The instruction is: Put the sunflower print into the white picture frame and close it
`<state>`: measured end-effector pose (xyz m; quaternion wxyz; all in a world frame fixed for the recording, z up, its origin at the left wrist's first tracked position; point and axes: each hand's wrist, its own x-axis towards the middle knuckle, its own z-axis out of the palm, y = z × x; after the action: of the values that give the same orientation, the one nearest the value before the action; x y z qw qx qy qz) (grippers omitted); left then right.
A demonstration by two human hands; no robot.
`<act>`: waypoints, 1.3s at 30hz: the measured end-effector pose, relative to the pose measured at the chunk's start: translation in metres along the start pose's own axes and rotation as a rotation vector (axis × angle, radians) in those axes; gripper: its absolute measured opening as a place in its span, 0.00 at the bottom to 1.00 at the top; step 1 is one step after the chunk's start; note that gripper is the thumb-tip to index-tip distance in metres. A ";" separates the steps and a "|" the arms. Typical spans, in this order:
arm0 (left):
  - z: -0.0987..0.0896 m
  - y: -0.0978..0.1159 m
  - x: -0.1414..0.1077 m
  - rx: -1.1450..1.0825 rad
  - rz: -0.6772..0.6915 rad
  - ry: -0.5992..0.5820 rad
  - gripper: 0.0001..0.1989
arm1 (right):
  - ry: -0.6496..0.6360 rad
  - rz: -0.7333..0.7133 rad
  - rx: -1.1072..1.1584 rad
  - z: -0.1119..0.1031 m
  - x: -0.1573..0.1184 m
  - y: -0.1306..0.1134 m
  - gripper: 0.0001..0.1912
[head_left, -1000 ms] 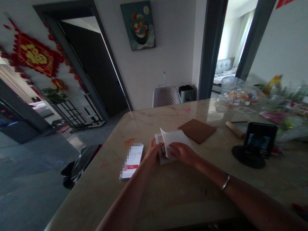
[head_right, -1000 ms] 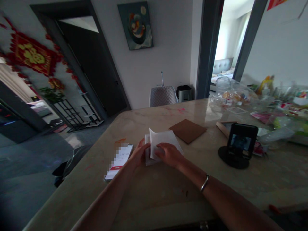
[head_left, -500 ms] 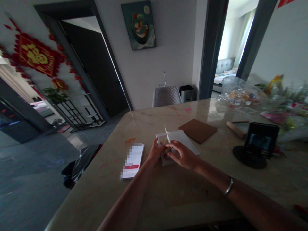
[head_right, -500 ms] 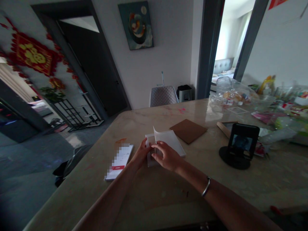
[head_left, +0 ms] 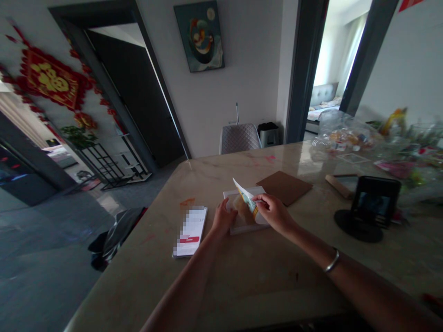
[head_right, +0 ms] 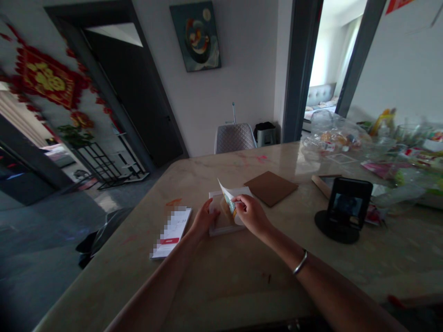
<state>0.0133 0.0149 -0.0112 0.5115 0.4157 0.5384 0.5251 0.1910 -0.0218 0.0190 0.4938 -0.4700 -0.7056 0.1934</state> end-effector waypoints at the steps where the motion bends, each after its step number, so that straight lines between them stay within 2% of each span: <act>1: 0.000 0.000 0.000 0.100 0.066 0.034 0.27 | 0.018 -0.032 0.014 -0.001 0.001 0.000 0.10; 4: -0.001 0.001 -0.002 0.336 0.246 0.088 0.22 | 0.066 -0.135 0.054 -0.006 0.003 -0.002 0.10; 9: -0.003 0.002 -0.005 0.343 0.292 0.052 0.20 | 0.159 -0.170 0.076 -0.015 0.005 -0.005 0.10; 13: -0.004 0.004 -0.007 0.419 0.305 0.041 0.19 | 0.220 -0.063 0.163 -0.021 0.004 -0.008 0.11; 17: -0.001 0.009 -0.009 0.415 0.391 0.070 0.16 | 0.289 0.087 0.395 -0.020 0.006 -0.005 0.12; 20: 0.005 0.009 -0.008 0.344 0.323 -0.008 0.10 | 0.326 0.216 0.503 -0.017 0.011 0.008 0.15; 24: 0.012 0.010 -0.009 -0.004 0.089 -0.103 0.15 | 0.276 0.368 0.530 -0.013 0.016 0.032 0.20; 28: 0.010 0.016 -0.013 -0.200 0.003 -0.090 0.17 | 0.234 0.362 0.461 -0.014 0.017 0.044 0.21; 31: 0.006 0.018 -0.010 -0.168 0.062 -0.039 0.13 | 0.175 0.331 0.368 -0.016 0.018 0.046 0.18; 34: 0.003 0.012 -0.002 -0.016 0.150 -0.004 0.10 | 0.114 0.333 0.330 -0.018 0.020 0.049 0.15; 39: 0.001 0.000 0.008 0.242 0.266 -0.063 0.16 | 0.043 0.450 0.398 -0.022 0.021 0.053 0.12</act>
<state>0.0132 0.0225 -0.0124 0.4003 0.5580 0.5217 0.5061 0.2340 0.0176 0.0001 0.5358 -0.5126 -0.5212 0.4224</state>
